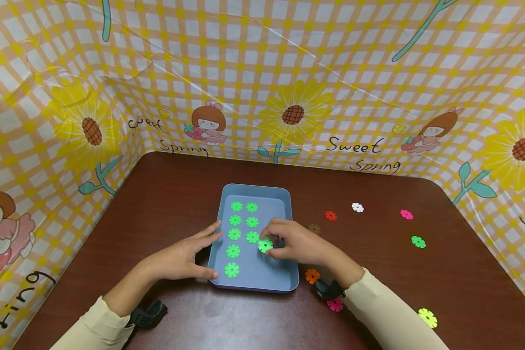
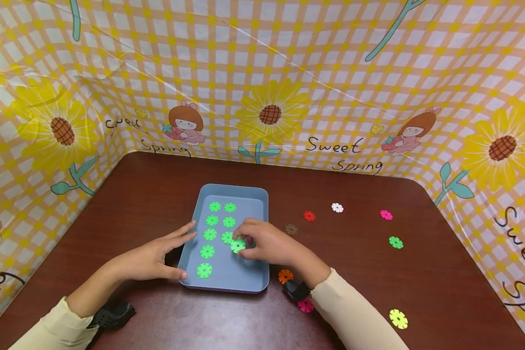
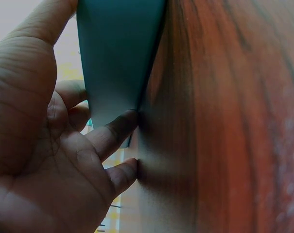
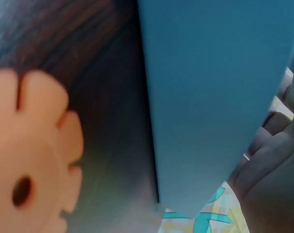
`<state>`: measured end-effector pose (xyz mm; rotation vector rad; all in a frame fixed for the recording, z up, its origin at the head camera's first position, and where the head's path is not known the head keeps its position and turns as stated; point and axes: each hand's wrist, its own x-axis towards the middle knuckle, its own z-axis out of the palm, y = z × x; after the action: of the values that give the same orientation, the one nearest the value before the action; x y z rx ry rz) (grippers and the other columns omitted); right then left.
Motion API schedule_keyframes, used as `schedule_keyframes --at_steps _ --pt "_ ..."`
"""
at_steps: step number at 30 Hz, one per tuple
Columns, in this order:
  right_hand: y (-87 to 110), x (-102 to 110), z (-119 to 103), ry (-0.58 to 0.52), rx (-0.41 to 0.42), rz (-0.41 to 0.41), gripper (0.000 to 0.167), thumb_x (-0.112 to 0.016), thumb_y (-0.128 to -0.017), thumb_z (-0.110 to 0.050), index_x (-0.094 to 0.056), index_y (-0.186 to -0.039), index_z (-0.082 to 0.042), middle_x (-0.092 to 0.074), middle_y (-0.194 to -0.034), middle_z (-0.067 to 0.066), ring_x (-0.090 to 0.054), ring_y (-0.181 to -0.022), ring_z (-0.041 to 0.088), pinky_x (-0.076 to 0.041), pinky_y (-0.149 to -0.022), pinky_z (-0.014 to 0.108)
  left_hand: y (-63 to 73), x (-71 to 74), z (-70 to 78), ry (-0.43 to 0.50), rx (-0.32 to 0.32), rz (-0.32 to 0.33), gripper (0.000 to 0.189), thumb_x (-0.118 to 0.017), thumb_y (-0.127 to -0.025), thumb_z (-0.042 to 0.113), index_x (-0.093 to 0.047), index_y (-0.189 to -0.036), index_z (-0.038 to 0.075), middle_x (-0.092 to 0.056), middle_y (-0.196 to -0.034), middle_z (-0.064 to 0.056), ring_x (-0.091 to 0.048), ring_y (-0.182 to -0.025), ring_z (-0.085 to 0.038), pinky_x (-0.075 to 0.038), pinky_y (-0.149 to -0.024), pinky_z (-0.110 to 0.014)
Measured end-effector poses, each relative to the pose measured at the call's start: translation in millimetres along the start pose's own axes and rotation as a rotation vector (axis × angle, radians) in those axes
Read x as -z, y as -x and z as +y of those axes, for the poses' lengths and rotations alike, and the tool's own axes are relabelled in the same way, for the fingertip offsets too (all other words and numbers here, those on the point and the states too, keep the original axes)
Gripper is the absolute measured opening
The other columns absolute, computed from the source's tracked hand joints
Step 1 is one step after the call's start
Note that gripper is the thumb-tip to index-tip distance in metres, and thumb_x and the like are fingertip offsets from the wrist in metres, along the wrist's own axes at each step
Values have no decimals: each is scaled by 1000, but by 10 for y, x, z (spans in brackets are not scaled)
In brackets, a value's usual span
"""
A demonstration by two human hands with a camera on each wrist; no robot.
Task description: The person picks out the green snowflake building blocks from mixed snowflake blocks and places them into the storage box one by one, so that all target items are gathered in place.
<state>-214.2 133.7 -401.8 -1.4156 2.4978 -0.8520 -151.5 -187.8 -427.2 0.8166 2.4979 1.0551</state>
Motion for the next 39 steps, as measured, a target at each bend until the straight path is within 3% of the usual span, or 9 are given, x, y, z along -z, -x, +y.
schedule_keyframes --at_steps 9,21,31,39 --pt "-105 -111 0 1 -31 -47 22 -78 -87 -17 -69 -106 -17 -56 -94 -8 -53 -81 11 -47 -71 25 -9 0 -1 -2 -9 2 98 -79 -84 46 -27 -157 9 -5 -167 1 -13 -149 -20 -27 -113 -52" --pt "-192 -232 -21 93 -27 -101 24 -77 -88 -20 -70 -110 -16 -59 -105 -6 -55 -81 9 -48 -73 23 -12 -2 0 9 -14 11 98 -78 -84 48 -27 -157 7 -6 -167 -2 -14 -149 -26 -26 -112 -55" --pt "-208 -239 -34 125 -57 -121 25 -77 -89 -22 -70 -112 -16 -60 -107 -6 -55 -81 10 -47 -73 24 -11 1 2 4 0 8 98 -79 -83 47 -27 -157 8 -6 -167 1 -14 -149 -21 -26 -113 -52" --pt "-219 -251 -56 152 -82 -125 26 -78 -88 -25 -71 -112 -16 -61 -107 -6 -55 -84 10 -48 -75 26 -2 2 -4 1 -4 12 97 -78 -84 47 -28 -157 8 -6 -167 0 -15 -149 -25 -26 -112 -54"
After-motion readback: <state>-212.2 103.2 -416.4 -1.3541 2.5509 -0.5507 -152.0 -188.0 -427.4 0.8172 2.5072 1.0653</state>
